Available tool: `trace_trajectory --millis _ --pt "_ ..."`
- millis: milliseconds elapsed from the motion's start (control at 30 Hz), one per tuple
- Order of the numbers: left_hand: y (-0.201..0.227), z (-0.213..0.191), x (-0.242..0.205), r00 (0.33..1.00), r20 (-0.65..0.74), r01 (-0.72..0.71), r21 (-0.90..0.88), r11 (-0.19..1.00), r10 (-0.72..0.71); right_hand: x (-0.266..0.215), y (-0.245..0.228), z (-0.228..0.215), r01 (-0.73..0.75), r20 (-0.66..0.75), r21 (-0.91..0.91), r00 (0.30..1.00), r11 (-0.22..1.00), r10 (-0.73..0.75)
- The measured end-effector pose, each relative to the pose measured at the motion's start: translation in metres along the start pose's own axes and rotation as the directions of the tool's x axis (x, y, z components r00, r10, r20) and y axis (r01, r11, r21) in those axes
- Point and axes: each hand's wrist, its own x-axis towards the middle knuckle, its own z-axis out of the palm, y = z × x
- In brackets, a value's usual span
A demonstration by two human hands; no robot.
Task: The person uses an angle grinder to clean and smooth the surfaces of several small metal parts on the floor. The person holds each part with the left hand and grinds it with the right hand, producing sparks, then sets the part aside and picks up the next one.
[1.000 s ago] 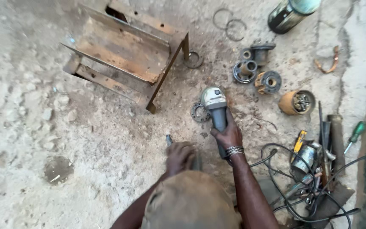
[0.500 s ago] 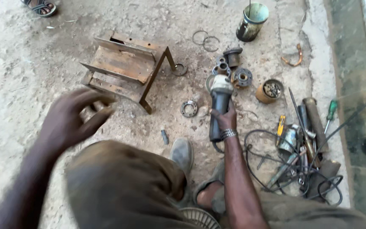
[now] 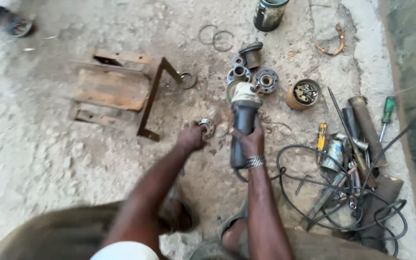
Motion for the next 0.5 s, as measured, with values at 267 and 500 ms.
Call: trace_trajectory --millis 267,500 --pt "-0.03 0.109 0.01 0.675 -0.698 -0.019 -0.341 0.94 -0.24 0.021 0.007 0.035 -0.116 0.125 0.094 0.987 0.989 0.104" --pt "-0.05 0.11 0.012 0.693 -0.662 -0.072 -0.459 0.885 -0.287 0.03 0.005 0.043 0.021 0.23 -0.021 0.973 1.0 -0.015"
